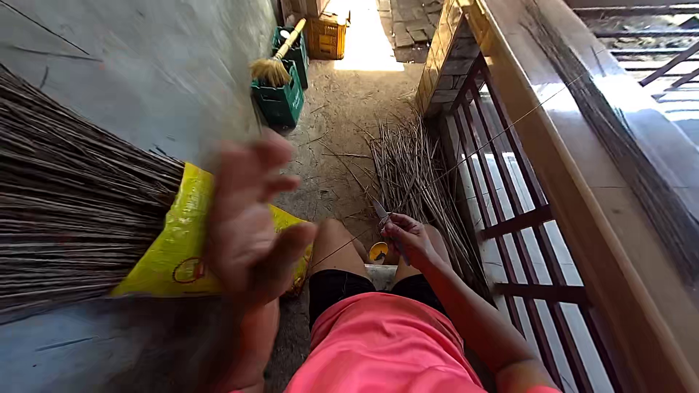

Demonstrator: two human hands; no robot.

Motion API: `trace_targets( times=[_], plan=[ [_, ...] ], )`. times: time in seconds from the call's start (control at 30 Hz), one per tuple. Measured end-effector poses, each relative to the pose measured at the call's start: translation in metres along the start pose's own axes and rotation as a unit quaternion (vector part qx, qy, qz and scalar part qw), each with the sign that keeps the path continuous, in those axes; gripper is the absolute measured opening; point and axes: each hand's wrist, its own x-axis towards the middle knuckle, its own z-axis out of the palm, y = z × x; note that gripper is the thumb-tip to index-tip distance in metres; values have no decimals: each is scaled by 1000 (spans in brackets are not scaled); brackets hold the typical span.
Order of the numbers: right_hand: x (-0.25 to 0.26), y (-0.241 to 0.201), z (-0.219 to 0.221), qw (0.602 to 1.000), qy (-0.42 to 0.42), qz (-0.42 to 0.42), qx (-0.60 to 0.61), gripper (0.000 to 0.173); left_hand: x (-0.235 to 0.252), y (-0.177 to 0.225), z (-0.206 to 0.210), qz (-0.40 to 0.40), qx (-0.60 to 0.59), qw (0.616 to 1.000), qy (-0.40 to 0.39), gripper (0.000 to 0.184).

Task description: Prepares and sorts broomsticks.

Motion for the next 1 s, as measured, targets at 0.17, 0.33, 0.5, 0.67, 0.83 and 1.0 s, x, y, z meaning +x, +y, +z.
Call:
trace_targets(
  times=[0.17,0.33,0.5,0.67,0.83,1.0],
  plan=[
    [-6,-5,4,998,-17,-44,-32,27,-113,-110,62,-218,87,956,-176,46],
    [-10,-5,11,995,-51,-61,-60,26,-164,-129,85,-261,22,959,-106,26],
    [-11,8,21,996,-48,-52,-52,26,-178,-123,79,-306,-41,947,-86,30],
    [-8,17,33,997,-55,-33,-42,25,-186,-120,75,-348,-53,934,-64,23],
    [-7,16,36,981,-173,89,24,23,-189,-120,66,-387,-151,909,-20,18],
    [-3,11,32,974,-186,124,18,25,-194,-111,58,-441,-240,865,-18,18]
  ],
)
